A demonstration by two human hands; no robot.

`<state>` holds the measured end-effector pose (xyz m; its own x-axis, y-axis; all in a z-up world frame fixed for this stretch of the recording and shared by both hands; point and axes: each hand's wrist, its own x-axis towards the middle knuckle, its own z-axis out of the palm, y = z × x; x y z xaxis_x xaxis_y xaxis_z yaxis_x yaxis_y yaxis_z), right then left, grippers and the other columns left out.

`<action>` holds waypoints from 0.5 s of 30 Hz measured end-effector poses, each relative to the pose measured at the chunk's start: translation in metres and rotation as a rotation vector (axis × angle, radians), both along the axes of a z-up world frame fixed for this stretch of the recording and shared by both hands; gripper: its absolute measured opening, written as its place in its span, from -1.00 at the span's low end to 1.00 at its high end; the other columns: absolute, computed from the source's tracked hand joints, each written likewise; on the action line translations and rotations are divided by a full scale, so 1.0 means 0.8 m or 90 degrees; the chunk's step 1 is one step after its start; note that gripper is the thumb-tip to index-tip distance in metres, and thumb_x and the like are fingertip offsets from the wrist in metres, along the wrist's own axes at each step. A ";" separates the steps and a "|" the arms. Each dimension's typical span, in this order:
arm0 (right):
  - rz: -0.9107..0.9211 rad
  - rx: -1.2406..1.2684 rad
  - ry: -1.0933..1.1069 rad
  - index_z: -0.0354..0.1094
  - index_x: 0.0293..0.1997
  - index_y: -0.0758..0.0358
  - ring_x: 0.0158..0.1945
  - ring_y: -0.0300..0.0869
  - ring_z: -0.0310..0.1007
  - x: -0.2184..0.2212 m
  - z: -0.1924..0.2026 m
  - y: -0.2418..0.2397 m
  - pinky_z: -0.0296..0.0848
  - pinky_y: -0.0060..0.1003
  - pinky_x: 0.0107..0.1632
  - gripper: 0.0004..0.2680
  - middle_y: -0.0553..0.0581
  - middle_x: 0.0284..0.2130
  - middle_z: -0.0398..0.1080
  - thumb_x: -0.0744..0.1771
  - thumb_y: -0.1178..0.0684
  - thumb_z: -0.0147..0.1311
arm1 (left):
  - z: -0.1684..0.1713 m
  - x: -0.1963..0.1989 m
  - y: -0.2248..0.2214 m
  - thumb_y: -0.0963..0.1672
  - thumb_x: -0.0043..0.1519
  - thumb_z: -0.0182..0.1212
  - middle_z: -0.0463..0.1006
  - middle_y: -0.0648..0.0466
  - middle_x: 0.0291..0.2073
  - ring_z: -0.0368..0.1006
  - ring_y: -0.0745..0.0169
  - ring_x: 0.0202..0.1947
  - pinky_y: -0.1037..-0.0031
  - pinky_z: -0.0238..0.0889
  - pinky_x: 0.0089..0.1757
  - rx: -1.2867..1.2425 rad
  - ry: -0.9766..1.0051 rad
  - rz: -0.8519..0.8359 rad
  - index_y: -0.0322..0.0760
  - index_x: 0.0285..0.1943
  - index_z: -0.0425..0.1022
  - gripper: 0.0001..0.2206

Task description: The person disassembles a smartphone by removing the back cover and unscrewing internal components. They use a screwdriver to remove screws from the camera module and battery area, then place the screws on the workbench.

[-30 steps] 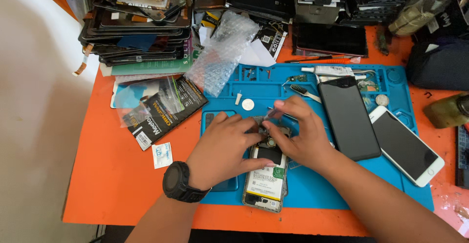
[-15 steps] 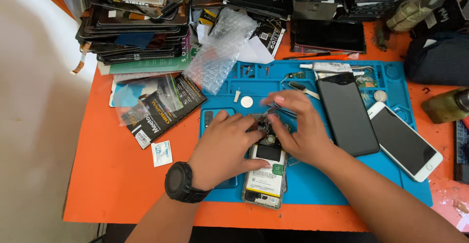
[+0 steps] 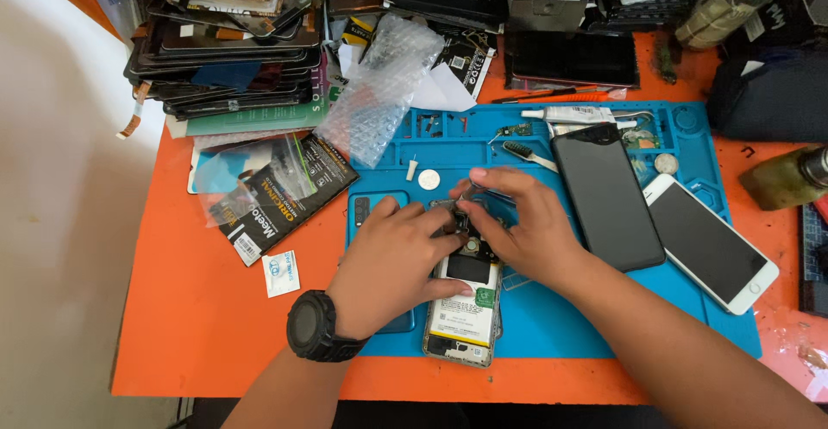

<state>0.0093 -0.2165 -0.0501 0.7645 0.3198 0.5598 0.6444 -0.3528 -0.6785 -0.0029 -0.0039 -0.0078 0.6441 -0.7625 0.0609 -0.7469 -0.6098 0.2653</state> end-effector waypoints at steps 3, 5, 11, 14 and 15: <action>-0.007 0.000 0.002 0.17 0.25 0.28 0.01 0.26 0.60 0.002 0.004 0.000 0.66 0.24 -0.10 -0.68 0.21 -0.15 0.51 0.37 0.30 0.17 | -0.001 0.000 -0.001 0.15 0.12 0.41 0.57 -0.01 -0.08 0.50 -0.03 -0.19 0.20 0.15 -0.22 0.000 -0.008 0.005 -0.19 0.05 0.64 -0.51; 0.005 0.003 0.024 0.14 0.27 0.30 0.01 0.27 0.62 0.002 0.010 0.002 0.66 0.26 -0.09 -0.67 0.23 -0.13 0.54 0.38 0.31 0.14 | -0.002 -0.001 -0.003 0.16 0.13 0.40 0.58 0.00 -0.12 0.51 0.00 -0.19 0.21 0.15 -0.22 0.009 -0.008 0.005 -0.19 0.03 0.64 -0.51; 0.028 -0.026 0.033 0.24 0.24 0.28 -0.07 0.21 0.66 0.013 0.015 -0.003 0.69 0.20 -0.15 -0.67 0.21 -0.19 0.60 0.35 0.30 0.19 | -0.007 -0.001 -0.004 0.18 0.12 0.40 0.60 0.03 -0.16 0.50 0.04 -0.23 0.23 0.12 -0.25 0.006 -0.029 0.011 -0.18 -0.02 0.65 -0.51; 0.039 -0.022 0.025 0.32 0.21 0.26 -0.13 0.18 0.67 0.013 0.010 -0.001 0.69 0.15 -0.21 -0.67 0.20 -0.24 0.60 0.33 0.31 0.25 | -0.008 -0.004 -0.004 0.18 0.12 0.39 0.61 0.05 -0.17 0.49 0.05 -0.27 0.24 0.09 -0.28 0.000 -0.035 0.010 -0.18 -0.05 0.66 -0.53; 0.048 -0.026 0.007 0.32 0.21 0.26 -0.15 0.22 0.66 0.016 0.010 0.001 0.69 0.18 -0.26 -0.66 0.23 -0.25 0.59 0.32 0.33 0.25 | -0.007 -0.002 -0.003 0.18 0.13 0.38 0.61 0.05 -0.18 0.48 0.05 -0.28 0.24 0.09 -0.29 0.000 -0.045 0.008 -0.18 -0.06 0.66 -0.53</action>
